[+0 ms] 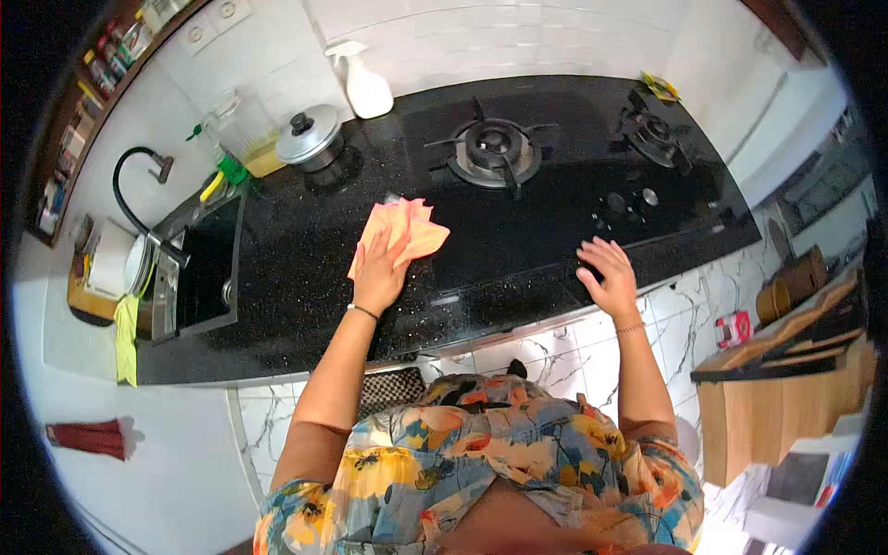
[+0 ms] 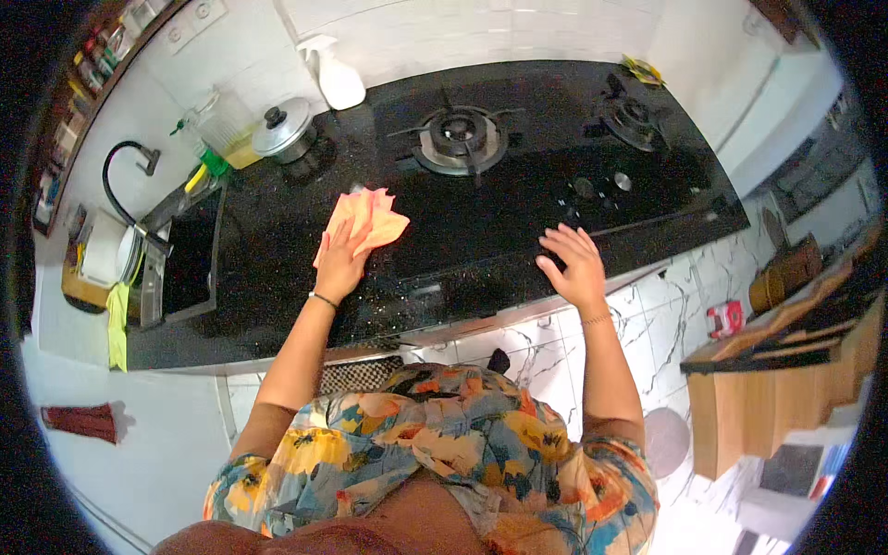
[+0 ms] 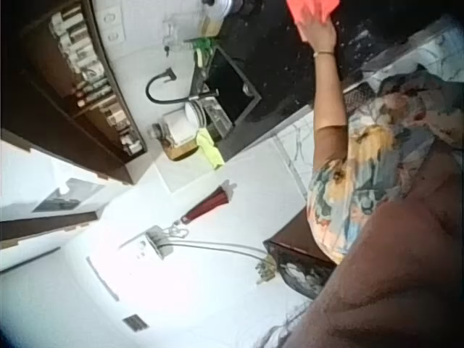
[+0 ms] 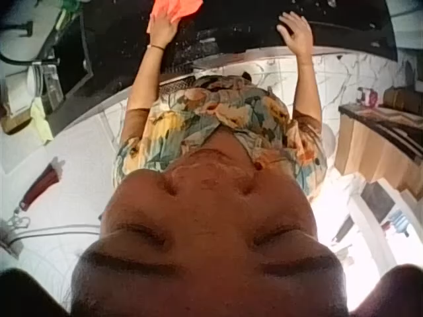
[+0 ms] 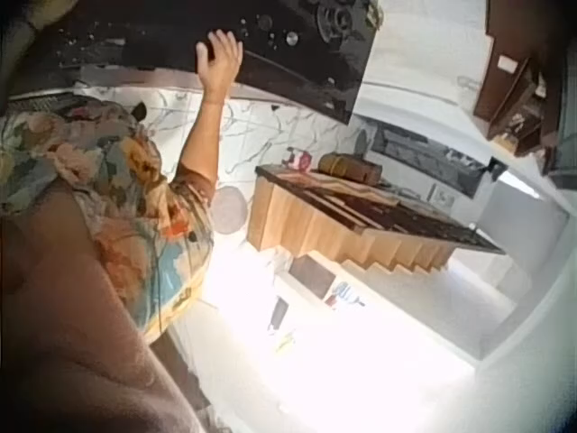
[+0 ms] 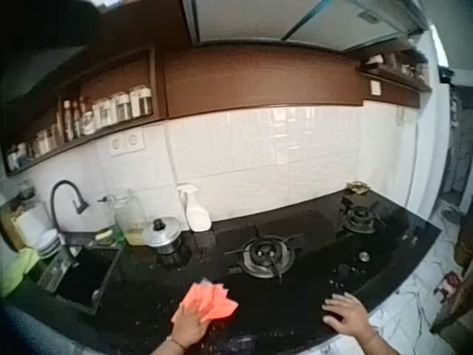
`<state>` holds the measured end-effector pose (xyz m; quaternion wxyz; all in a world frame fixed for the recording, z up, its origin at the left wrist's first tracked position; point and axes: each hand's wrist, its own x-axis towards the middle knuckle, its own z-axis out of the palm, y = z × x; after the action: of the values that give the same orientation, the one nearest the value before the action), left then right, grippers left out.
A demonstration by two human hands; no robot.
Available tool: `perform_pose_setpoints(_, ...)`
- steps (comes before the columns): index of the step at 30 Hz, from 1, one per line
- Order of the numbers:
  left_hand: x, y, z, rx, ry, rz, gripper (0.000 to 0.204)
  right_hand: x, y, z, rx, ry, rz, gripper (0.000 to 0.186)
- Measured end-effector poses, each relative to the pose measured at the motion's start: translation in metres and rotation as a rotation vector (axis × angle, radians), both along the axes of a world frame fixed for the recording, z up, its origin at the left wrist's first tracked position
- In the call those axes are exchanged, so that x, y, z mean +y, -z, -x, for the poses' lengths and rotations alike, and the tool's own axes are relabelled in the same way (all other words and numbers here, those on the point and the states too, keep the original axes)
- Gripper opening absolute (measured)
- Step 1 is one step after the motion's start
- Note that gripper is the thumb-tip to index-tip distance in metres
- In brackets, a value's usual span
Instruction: Wiping kitchen counters, stovetop surface, and lower cabinet doors with a pink cloth.
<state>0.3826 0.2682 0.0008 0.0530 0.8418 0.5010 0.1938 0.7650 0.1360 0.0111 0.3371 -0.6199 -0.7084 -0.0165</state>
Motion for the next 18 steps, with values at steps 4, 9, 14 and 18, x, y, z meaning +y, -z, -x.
perform_pose_setpoints(4,-0.057,-0.01,-0.024,-0.046,0.065,0.142,0.061,0.014,-0.041,0.104,-0.033,-0.215,-0.183,0.042)
perform_pose_setpoints(9,-0.093,-0.007,-0.016,-0.553,0.353,0.419,0.06,0.035,0.002,0.21,-0.018,-0.362,-0.171,0.043)
perform_pose_setpoints(14,-0.103,-0.013,0.052,-0.192,0.078,0.135,0.059,0.037,0.002,0.188,-0.183,-0.256,-0.18,0.045)
perform_pose_setpoints(18,-0.11,-0.003,0.07,-0.255,-0.028,0.088,0.059,0.03,0.012,0.097,-0.394,0.221,-0.025,0.04)
